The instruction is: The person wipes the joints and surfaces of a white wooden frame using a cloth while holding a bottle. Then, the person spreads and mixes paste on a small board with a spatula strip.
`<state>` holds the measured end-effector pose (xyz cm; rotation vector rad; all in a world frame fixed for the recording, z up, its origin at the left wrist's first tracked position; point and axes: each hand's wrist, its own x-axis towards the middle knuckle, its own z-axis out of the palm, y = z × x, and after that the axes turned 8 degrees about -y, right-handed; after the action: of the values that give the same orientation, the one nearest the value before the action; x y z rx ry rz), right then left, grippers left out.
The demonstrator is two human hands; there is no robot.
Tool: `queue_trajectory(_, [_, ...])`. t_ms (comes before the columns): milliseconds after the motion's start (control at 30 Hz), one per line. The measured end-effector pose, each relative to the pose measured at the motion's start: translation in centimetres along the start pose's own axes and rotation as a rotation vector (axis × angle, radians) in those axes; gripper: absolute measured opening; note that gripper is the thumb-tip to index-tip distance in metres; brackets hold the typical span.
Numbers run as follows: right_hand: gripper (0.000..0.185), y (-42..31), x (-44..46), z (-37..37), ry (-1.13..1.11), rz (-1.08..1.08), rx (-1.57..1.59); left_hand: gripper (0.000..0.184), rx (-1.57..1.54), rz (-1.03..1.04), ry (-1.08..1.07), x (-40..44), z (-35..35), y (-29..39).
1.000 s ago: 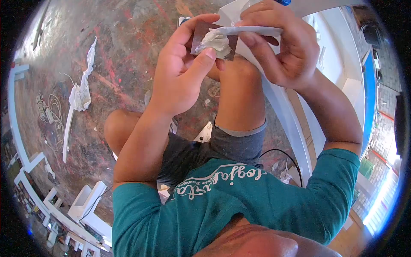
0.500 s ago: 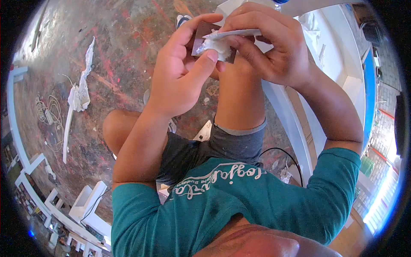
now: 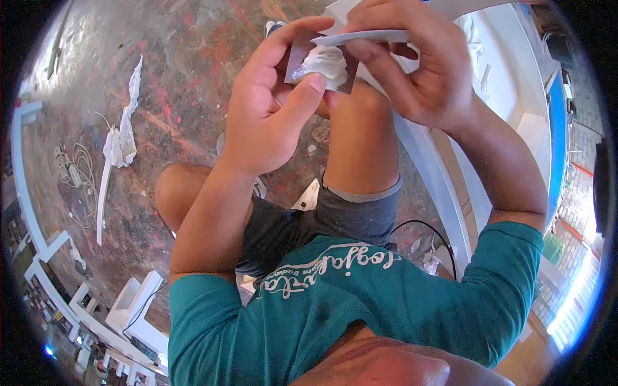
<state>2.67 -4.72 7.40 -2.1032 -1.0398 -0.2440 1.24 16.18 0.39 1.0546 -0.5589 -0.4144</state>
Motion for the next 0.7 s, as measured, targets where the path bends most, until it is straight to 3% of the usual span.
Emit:
queue_trajectory(200, [0.013, 0.19, -0.11, 0.05, 0.074, -0.055, -0.020, 0.048, -0.032, 0.026, 0.008, 0.10, 0.06, 0.03])
queue_trajectory(567, [0.012, 0.26, 0.00, -0.39, -0.006, 0.017, -0.057, 0.053, -0.086, 0.023, -0.046, 0.21, -0.49, -0.18])
queue_trajectory(700, [0.012, 0.08, -0.11, -0.38, 0.052, 0.012, -0.037, 0.048, -0.107, 0.036, 0.024, 0.59, 0.24, -0.20])
